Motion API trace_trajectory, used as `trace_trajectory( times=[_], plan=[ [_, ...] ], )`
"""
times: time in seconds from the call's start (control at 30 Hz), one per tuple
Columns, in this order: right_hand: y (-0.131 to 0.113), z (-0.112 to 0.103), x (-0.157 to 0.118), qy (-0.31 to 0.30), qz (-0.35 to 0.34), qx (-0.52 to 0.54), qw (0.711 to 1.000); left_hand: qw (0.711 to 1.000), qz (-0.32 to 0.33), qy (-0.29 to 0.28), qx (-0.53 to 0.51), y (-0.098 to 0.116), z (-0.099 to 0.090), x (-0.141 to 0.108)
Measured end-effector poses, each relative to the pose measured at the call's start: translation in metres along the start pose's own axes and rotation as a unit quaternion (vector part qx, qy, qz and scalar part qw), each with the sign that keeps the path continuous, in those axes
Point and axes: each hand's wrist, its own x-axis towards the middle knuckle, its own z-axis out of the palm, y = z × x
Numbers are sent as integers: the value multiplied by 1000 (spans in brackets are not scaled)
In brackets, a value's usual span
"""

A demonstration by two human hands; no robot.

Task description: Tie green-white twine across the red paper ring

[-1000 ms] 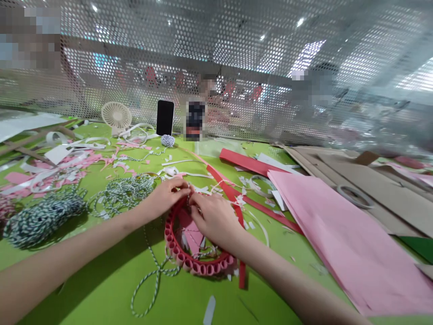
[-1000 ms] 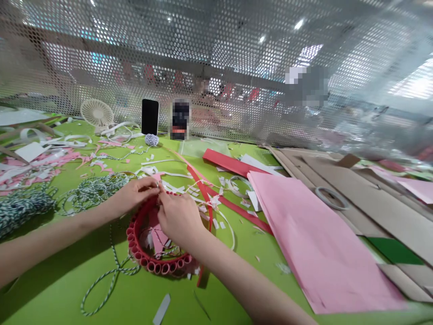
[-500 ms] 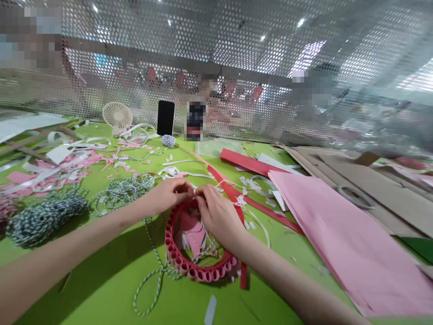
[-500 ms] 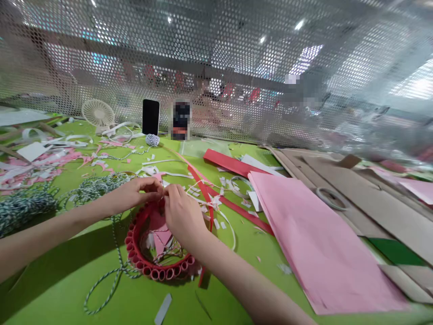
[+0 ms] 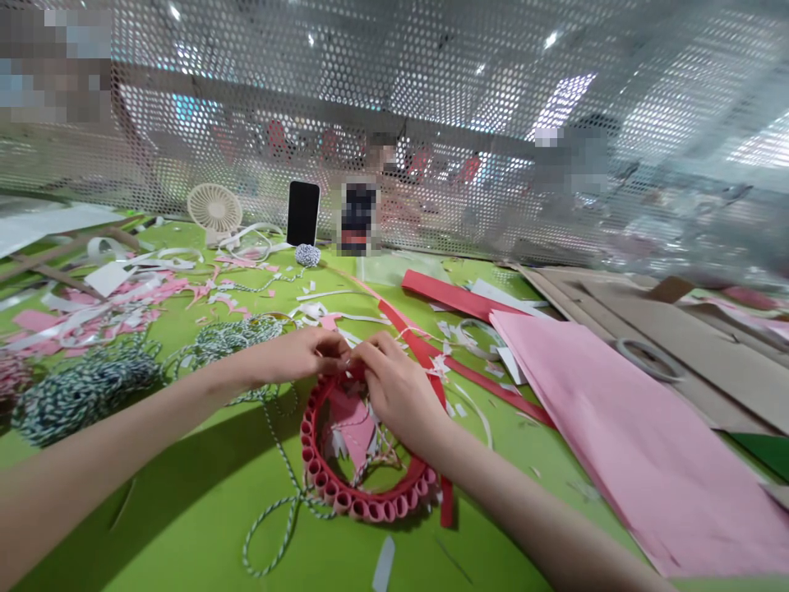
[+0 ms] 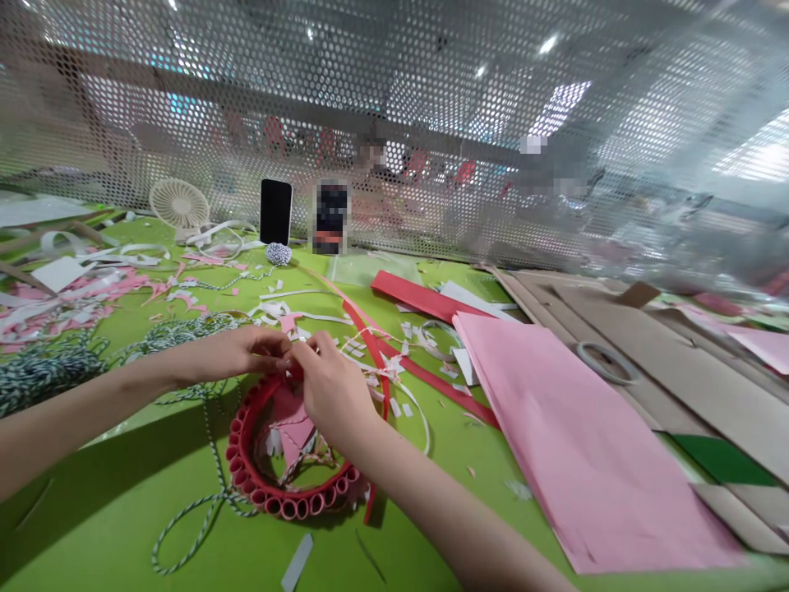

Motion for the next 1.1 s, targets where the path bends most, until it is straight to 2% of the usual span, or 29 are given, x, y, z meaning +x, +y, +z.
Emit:
trace_trajectory(
  times=[0.2, 0.6, 0.87, 1.1],
  plan=[
    [2, 2, 0, 22, -8, 32, 999, 1000, -10, 1, -13, 2, 0, -1],
    [0, -3, 6, -10, 55, 123, 991, 1000, 9, -12, -19, 0, -3, -1],
    [-5, -1, 7, -4, 102, 113, 988, 999, 21, -16, -32, -5, -3, 1],
    [-5, 0, 6, -3, 98, 73, 992, 999, 11, -3, -47, -3, -3, 0]
  ],
)
